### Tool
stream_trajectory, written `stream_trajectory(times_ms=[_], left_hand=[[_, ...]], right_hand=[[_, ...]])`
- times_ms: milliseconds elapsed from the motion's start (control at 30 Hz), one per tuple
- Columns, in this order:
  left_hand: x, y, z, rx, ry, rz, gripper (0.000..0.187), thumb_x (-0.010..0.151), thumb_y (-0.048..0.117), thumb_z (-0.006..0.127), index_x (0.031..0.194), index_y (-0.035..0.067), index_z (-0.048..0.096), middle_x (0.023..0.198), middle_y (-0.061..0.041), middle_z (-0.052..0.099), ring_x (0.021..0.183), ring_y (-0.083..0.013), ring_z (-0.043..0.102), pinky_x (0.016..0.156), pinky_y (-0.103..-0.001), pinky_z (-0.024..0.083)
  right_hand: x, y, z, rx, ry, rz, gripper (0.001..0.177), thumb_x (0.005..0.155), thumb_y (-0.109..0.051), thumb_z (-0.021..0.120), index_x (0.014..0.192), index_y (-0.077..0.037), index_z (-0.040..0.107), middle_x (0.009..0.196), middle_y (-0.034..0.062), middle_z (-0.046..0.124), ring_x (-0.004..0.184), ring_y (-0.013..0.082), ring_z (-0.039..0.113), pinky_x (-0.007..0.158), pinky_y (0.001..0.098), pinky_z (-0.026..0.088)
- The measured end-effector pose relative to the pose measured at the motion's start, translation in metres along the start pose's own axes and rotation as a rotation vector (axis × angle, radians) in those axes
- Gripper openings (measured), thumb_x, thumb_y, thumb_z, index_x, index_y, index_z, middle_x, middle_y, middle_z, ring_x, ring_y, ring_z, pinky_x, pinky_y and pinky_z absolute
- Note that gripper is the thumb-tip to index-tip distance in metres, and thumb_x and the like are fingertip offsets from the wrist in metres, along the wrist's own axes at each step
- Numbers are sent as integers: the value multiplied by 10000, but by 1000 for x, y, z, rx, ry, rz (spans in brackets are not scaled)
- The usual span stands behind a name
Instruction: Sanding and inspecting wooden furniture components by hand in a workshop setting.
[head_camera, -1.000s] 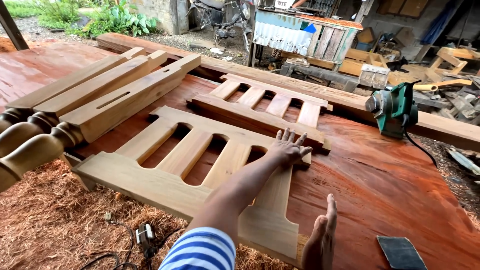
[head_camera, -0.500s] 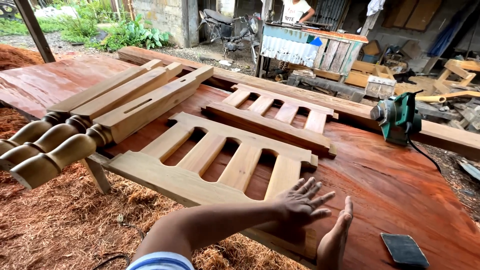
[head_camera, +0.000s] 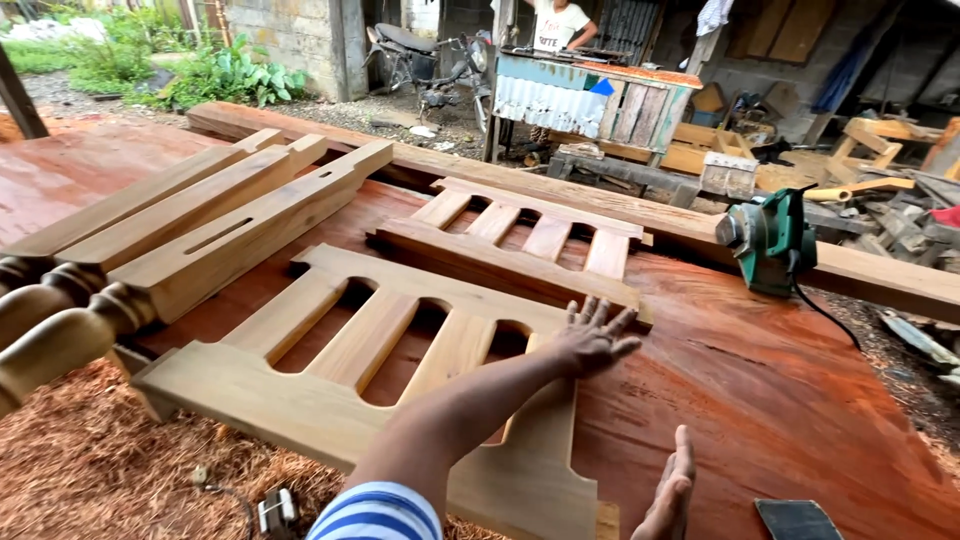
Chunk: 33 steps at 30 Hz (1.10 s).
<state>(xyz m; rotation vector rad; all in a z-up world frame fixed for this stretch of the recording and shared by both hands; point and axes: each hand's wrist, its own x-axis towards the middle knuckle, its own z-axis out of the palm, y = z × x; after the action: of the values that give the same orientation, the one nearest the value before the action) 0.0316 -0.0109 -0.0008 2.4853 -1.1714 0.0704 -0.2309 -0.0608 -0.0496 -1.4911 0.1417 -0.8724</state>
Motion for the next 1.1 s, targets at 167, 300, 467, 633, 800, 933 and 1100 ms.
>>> stream_trajectory(times_ms=[167,300,467,633,800,933,1100], left_hand=[[37,-22,-5,46,39,-98,851,971,735,196,1667,263,66,1697,-248,32,1580,-415,-48,1238,-593,-47],[24,-15,-4,104,24,-117,844,970,747,208,1658,278,75,1705,-226,7,1584,-390,-73,1251,-536,-56],[-29,15,-8,77,14,-65,852,962,754,202,1656,277,78,1707,-227,-2,1580,-396,-64,1249,-526,-44],[-100,50,-11,42,-11,35,859,968,758,176,1665,263,90,1706,-245,28,1578,-433,-36,1259,-524,-14],[-164,84,-25,27,-112,214,833,965,745,126,1652,280,58,1704,-241,-12,1571,-427,-66,1244,-548,-60],[-169,85,-23,62,-128,260,820,969,746,117,1654,298,70,1708,-233,-2,1572,-436,-69,1252,-566,-61],[-153,71,-20,-10,-147,276,839,938,768,116,1651,327,74,1707,-223,-7,1565,-448,-86,1230,-604,-60]], right_hand=[[13,26,-3,-82,16,-82,989,944,-777,191,1606,-44,226,1714,173,180,1616,330,47,1255,474,28],[2,-15,8,-219,38,-39,928,970,-725,148,1600,-55,273,1699,178,218,1599,306,148,1255,464,114],[-3,-34,10,-129,-9,-59,835,1026,-622,171,1594,-14,234,1697,195,218,1585,302,149,1260,445,105],[-9,-44,11,-65,-2,-103,775,1075,-539,167,1590,37,218,1697,205,212,1596,308,136,1273,433,89],[-12,-52,10,-132,17,-70,787,1070,-567,171,1585,21,266,1690,192,260,1593,293,178,1282,428,104],[-10,-49,10,-46,7,-62,811,1054,-592,182,1591,11,248,1694,196,229,1592,304,138,1267,432,79],[-13,-55,13,-37,9,-51,851,1031,-645,182,1594,-9,250,1706,194,222,1605,312,127,1279,422,67]])
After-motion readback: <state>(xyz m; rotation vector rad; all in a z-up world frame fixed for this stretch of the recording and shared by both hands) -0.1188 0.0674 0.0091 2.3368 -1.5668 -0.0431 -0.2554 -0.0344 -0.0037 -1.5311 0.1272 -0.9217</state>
